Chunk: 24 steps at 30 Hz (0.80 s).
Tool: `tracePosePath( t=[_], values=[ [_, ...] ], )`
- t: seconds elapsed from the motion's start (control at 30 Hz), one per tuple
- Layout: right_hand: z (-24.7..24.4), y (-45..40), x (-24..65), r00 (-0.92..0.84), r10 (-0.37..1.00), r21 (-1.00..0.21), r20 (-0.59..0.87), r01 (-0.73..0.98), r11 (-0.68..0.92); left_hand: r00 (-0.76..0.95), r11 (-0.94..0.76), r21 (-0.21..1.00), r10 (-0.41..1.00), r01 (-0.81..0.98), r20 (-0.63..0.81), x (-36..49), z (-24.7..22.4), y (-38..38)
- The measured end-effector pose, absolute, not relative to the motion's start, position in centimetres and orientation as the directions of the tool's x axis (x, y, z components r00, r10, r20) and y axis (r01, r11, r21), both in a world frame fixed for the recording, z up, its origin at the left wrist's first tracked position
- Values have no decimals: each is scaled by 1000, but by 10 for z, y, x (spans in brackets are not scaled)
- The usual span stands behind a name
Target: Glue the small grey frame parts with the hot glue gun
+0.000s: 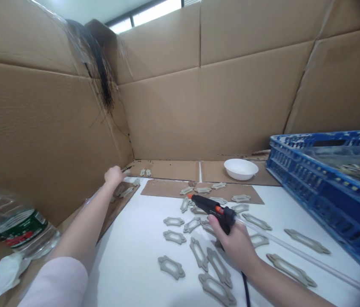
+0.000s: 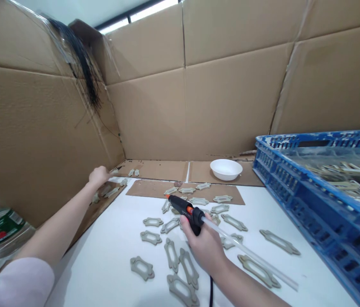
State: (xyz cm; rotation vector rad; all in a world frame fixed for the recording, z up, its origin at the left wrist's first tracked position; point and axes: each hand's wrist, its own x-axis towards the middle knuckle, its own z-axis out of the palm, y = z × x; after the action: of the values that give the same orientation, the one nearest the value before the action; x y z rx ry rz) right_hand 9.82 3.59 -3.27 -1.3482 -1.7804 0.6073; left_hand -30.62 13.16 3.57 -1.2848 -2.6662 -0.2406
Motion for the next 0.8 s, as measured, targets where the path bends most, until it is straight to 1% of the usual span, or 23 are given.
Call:
tracePosePath(
  t=[0.1,0.17,0.3,0.37,0.47,0.57,0.67,0.73,0.8],
  values=[
    [-33,36,98,-102,938,-749,331,576,327,-613,631,83,702,771,363,-302,36,138],
    [-34,36,98,-100,940,-746,327,583,322,-606,634,72,691,770,394,-298,29,143],
    [-34,36,98,-95,947,-746,306,594,300,-606,626,23,744,780,282,-291,9,154],
    [-34,37,98,-96,944,-748,314,588,309,-607,625,3,757,781,243,-290,6,157],
    [-34,37,98,-110,939,-748,325,578,326,-598,624,-10,753,781,276,-291,19,156],
    [-35,37,98,-112,936,-750,333,571,334,-589,622,1,742,783,321,-292,41,150],
    [-34,37,97,-99,927,-749,361,562,351,-572,603,13,750,798,332,-287,58,139],
    [-32,36,97,-83,921,-747,381,559,360,-530,554,13,790,833,307,-277,64,131],
    [-30,36,97,-60,913,-754,403,544,369,-452,462,12,863,887,226,-261,65,123]
  ],
)
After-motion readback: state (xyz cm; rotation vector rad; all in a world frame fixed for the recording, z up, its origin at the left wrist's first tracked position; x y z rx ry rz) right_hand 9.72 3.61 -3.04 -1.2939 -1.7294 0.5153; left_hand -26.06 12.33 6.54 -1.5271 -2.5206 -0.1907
